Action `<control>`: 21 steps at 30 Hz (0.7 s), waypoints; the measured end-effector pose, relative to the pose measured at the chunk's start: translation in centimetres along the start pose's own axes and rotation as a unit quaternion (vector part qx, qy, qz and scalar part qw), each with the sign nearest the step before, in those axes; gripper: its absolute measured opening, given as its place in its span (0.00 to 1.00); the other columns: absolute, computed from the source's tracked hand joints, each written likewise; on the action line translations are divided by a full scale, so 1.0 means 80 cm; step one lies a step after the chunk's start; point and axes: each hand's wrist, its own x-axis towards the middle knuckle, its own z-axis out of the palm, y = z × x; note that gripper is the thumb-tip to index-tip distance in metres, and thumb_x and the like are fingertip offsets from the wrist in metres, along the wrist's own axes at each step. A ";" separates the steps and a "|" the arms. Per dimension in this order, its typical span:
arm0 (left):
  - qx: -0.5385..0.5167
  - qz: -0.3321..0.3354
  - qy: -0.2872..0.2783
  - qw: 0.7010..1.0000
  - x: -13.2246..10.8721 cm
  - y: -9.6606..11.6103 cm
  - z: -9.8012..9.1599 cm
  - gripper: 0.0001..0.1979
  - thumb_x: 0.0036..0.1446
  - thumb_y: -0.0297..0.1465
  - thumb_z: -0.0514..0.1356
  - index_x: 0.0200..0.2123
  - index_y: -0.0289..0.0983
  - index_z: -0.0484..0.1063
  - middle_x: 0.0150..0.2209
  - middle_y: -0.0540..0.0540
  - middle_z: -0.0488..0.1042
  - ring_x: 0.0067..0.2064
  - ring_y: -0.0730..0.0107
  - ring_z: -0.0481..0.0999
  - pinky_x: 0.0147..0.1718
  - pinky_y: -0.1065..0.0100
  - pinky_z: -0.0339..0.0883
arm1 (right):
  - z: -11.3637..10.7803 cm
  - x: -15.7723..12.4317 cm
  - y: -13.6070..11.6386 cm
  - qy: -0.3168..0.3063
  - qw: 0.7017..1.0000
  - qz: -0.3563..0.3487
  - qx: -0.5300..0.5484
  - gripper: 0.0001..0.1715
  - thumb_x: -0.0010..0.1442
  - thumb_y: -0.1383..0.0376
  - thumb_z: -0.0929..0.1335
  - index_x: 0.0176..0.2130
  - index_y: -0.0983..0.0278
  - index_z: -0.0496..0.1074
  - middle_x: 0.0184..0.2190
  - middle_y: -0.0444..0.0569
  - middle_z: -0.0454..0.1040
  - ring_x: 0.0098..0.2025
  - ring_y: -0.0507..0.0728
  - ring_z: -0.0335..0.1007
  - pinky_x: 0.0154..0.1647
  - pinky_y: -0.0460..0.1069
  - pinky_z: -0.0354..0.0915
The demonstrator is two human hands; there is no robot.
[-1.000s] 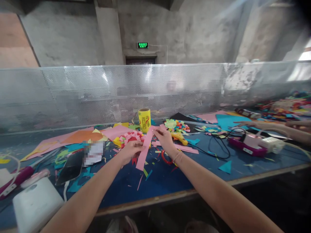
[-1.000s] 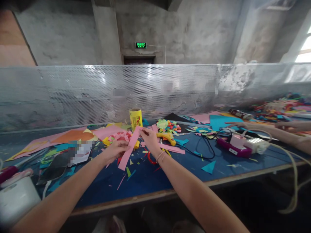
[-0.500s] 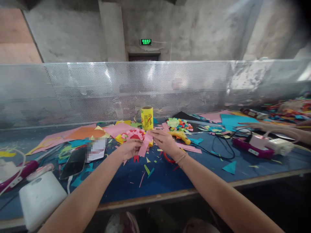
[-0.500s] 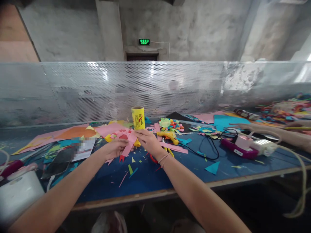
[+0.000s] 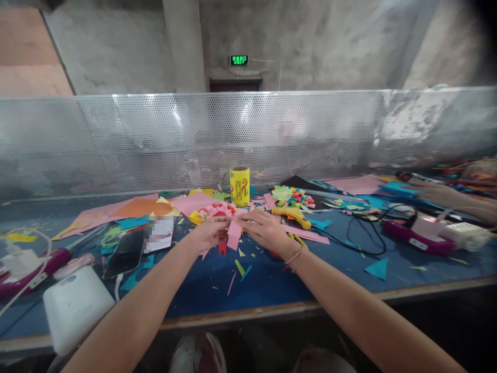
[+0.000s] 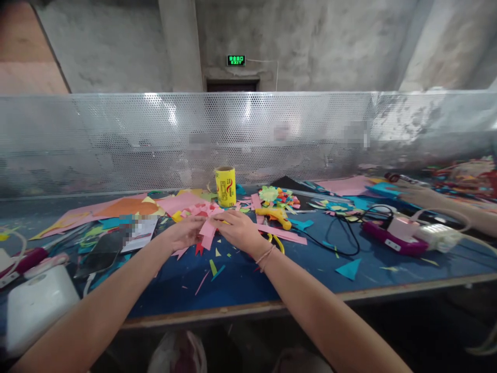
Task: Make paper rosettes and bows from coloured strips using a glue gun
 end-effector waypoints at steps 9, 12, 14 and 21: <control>-0.070 -0.043 0.017 0.996 -0.003 0.006 0.004 0.08 0.49 0.19 0.61 0.21 0.34 0.69 0.17 0.53 0.68 0.20 0.80 0.66 0.25 0.76 0.64 | -0.003 0.005 -0.006 0.013 0.998 -0.060 -0.028 0.17 0.62 0.72 0.61 0.47 0.61 0.73 0.40 0.49 0.77 0.40 0.53 0.72 0.42 0.50 0.71; -0.079 -0.032 0.021 0.996 0.000 0.004 0.002 0.08 0.48 0.19 0.62 0.22 0.34 0.69 0.18 0.52 0.69 0.21 0.80 0.68 0.25 0.76 0.65 | -0.003 0.005 -0.006 -0.013 0.996 -0.077 -0.049 0.18 0.63 0.71 0.60 0.47 0.61 0.74 0.40 0.50 0.77 0.41 0.53 0.72 0.44 0.50 0.70; -0.086 -0.026 0.018 0.996 0.001 0.003 0.001 0.08 0.48 0.19 0.62 0.21 0.34 0.69 0.18 0.53 0.69 0.21 0.80 0.68 0.26 0.76 0.66 | -0.002 0.003 -0.005 -0.034 0.995 -0.069 -0.062 0.18 0.63 0.71 0.60 0.47 0.60 0.73 0.41 0.50 0.77 0.41 0.53 0.71 0.45 0.51 0.70; -0.105 -0.026 0.005 0.994 -0.001 0.005 0.003 0.10 0.48 0.16 0.61 0.20 0.34 0.68 0.16 0.54 0.67 0.19 0.82 0.66 0.25 0.77 0.64 | 0.002 -0.001 -0.002 -0.030 0.994 -0.076 -0.079 0.18 0.63 0.71 0.60 0.48 0.62 0.72 0.41 0.51 0.75 0.42 0.54 0.69 0.44 0.51 0.70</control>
